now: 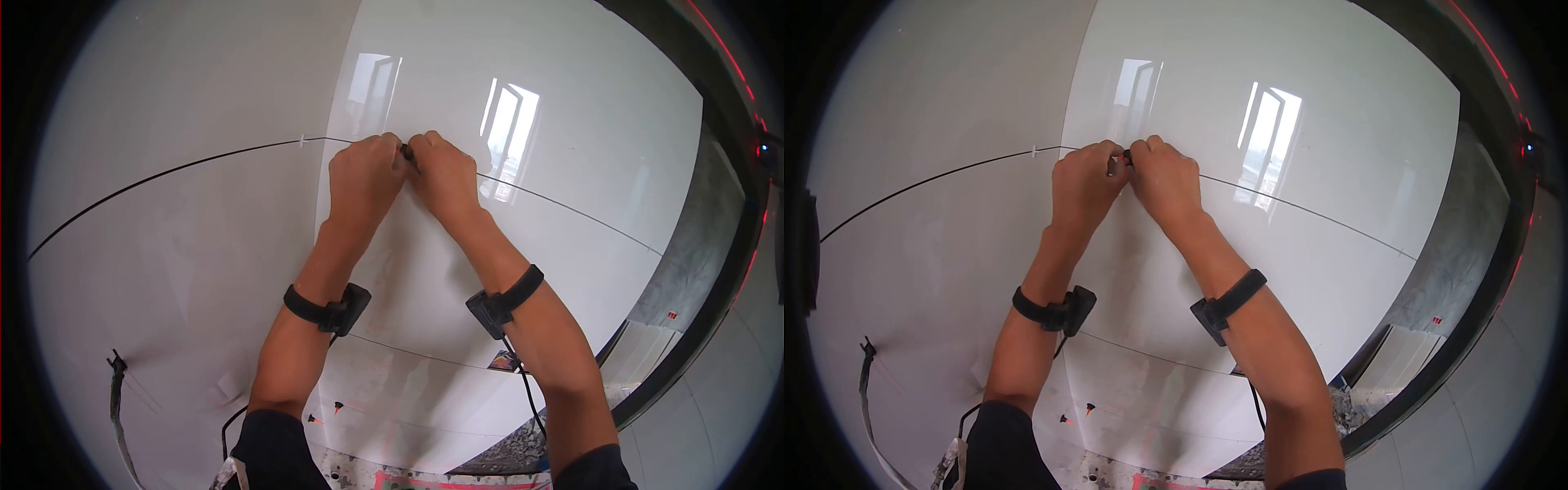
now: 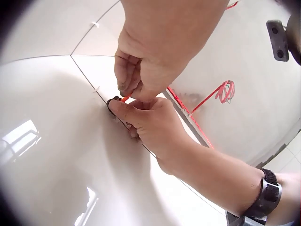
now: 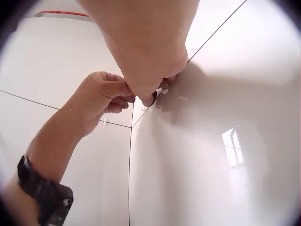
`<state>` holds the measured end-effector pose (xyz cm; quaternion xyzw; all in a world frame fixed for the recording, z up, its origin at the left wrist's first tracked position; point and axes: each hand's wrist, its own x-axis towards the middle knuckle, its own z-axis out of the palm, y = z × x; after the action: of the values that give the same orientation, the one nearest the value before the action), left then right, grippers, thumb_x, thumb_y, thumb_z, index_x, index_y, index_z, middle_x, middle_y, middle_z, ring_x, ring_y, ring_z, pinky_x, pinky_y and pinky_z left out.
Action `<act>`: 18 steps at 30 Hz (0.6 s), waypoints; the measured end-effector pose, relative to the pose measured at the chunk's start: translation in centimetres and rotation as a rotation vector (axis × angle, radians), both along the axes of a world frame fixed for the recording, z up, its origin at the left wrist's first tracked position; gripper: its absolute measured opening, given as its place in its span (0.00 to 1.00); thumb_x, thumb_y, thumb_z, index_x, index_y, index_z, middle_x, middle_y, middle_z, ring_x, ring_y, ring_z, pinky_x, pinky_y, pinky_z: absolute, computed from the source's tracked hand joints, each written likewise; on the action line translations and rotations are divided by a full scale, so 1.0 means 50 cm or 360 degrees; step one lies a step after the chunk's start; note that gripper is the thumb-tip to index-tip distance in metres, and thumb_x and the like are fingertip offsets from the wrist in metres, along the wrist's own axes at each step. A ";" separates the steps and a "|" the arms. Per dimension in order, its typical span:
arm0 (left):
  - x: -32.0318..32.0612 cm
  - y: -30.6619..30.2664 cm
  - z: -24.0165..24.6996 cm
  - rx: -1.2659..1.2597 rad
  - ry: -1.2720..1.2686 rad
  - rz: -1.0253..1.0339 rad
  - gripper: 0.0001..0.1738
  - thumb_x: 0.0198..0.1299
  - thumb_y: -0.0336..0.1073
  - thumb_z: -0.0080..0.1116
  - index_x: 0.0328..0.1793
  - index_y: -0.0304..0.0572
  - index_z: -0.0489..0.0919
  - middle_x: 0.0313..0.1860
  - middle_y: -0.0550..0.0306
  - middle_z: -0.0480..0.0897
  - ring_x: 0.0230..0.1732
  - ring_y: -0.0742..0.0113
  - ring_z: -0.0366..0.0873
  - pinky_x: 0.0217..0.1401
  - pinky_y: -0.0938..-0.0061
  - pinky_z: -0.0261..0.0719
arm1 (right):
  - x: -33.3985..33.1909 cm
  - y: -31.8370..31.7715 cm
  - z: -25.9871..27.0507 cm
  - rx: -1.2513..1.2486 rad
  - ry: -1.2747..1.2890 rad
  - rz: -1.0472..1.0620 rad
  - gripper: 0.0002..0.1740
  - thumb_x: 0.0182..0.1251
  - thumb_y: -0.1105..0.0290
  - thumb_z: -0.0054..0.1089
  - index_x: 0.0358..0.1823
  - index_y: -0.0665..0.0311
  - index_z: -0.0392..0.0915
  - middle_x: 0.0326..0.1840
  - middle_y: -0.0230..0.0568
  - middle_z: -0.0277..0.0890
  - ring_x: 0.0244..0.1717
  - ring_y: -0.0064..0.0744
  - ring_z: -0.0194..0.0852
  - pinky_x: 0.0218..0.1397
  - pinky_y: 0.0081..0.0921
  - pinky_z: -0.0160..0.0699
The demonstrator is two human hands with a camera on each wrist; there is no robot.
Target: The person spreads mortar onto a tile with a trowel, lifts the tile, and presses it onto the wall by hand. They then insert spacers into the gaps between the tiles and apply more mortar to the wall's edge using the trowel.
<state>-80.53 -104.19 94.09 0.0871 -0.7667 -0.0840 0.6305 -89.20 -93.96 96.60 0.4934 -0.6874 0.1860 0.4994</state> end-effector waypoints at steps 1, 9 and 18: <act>-0.002 0.000 -0.002 -0.0002 0.0037 -0.0016 0.08 0.55 0.32 0.64 0.38 0.38 0.86 0.28 0.52 0.85 0.27 0.58 0.82 0.33 0.68 0.78 | -0.001 -0.001 -0.002 -0.0011 -0.0026 -0.0071 0.06 0.59 0.72 0.66 0.35 0.61 0.78 0.37 0.37 0.77 0.38 0.42 0.80 0.37 0.37 0.80; 0.008 -0.008 -0.001 -0.0153 0.0097 -0.0015 0.05 0.56 0.30 0.62 0.37 0.39 0.85 0.29 0.52 0.85 0.28 0.57 0.82 0.34 0.68 0.79 | -0.017 0.011 0.047 0.0188 -0.0025 0.0356 0.07 0.59 0.70 0.67 0.35 0.60 0.77 0.36 0.38 0.78 0.36 0.45 0.80 0.37 0.40 0.79; -0.006 -0.005 0.001 -0.0143 0.0168 0.0006 0.03 0.56 0.30 0.62 0.34 0.39 0.83 0.29 0.53 0.84 0.29 0.57 0.81 0.34 0.66 0.79 | -0.016 0.003 0.000 0.0243 0.0010 -0.0081 0.09 0.59 0.70 0.66 0.40 0.60 0.79 0.39 0.39 0.79 0.37 0.44 0.81 0.38 0.39 0.79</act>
<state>-80.82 -104.42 94.14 0.0557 -0.7352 -0.0528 0.6734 -90.03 -93.79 96.62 0.5131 -0.7103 0.1187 0.4670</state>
